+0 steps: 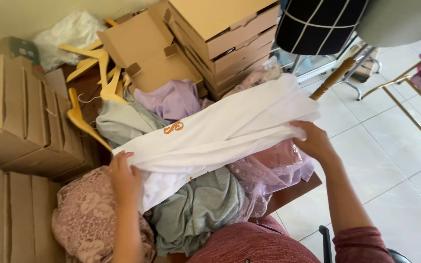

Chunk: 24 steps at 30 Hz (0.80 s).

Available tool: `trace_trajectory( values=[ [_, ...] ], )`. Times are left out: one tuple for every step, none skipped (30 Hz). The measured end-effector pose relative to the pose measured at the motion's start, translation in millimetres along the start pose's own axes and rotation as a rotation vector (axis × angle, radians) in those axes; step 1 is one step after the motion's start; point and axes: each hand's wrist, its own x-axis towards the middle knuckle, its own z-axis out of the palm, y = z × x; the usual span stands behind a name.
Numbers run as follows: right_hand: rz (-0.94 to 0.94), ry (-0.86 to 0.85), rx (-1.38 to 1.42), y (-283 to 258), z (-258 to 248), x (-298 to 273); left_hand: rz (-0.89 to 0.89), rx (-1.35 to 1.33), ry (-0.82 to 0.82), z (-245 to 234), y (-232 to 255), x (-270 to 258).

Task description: Folding a white t-shirt and placing it inside a plastic bag in a clothing stockroom.

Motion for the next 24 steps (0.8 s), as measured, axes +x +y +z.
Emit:
trace_trajectory(
  values=[
    [-0.032, -0.006, -0.052, -1, 0, 3, 0.107, -0.031, 0.056, -1, 21, 1],
    [-0.034, 0.002, -0.056, 1, -2, 1, 0.112, -0.037, 0.060, 10, 47, -4],
    [-0.087, -0.029, -0.028, 4, -2, 0, 0.167, -0.135, 0.007, 20, 73, -12],
    [-0.141, -0.060, -0.001, 7, -2, -1, 0.223, -0.233, -0.046, 30, 99, -19],
    [-0.145, -0.062, -0.001, 9, -1, -3, 0.221, -0.232, -0.043, 42, 115, -23],
    [-0.149, -0.067, 0.062, 10, 0, -5, 0.274, -0.262, -0.088, 54, 132, -26],
    [-0.152, -0.076, 0.126, 12, 0, -8, 0.323, -0.290, -0.135, 65, 149, -31],
    [-0.153, -0.083, 0.125, 20, 2, -9, 0.316, -0.288, -0.134, 74, 159, -33],
    [-0.086, -0.079, 0.179, 28, 3, -7, 0.344, -0.295, -0.143, 84, 169, -33],
    [-0.019, -0.075, 0.233, 36, 5, -5, 0.371, -0.301, -0.151, 94, 180, -33],
    [-0.018, -0.079, 0.232, 43, 7, -4, 0.366, -0.300, -0.152, 101, 186, -31],
    [0.017, -0.076, 0.298, 51, 9, -3, 0.381, -0.289, -0.162, 107, 192, -30],
    [0.057, -0.070, 0.366, 60, 11, -4, 0.399, -0.277, -0.176, 113, 199, -28],
    [0.061, -0.073, 0.368, 54, 9, -7, 0.397, -0.275, -0.181, 115, 204, -28],
    [0.023, -0.053, 0.366, 49, 6, -9, 0.381, -0.271, -0.174, 118, 209, -27],
    [-0.015, -0.033, 0.363, 45, 2, -11, 0.365, -0.267, -0.167, 120, 215, -25],
    [-0.013, -0.028, 0.365, 50, 7, -10, 0.371, -0.267, -0.169, 124, 217, -24],
    [-0.092, 0.029, 0.292, 56, 11, -9, 0.369, -0.252, -0.142, 127, 219, -23],
    [-0.173, 0.085, 0.219, 60, 15, -7, 0.367, -0.235, -0.112, 130, 220, -21],
    [-0.173, 0.090, 0.221, 59, 11, -6, 0.373, -0.234, -0.111, 132, 221, -20],
    [-0.227, 0.119, 0.275, 58, 8, -2, 0.388, -0.222, -0.083, 134, 221, -19],
    [-0.281, 0.148, 0.328, 55, 6, 2, 0.403, -0.209, -0.054, 136, 221, -18],
    [-0.287, 0.146, 0.332, 48, -3, 6, 0.401, -0.204, -0.048, 132, 224, -14],
    [-0.259, 0.110, 0.475, 40, -11, 11, 0.371, -0.246, -0.053, 128, 227, -11]
  ],
)
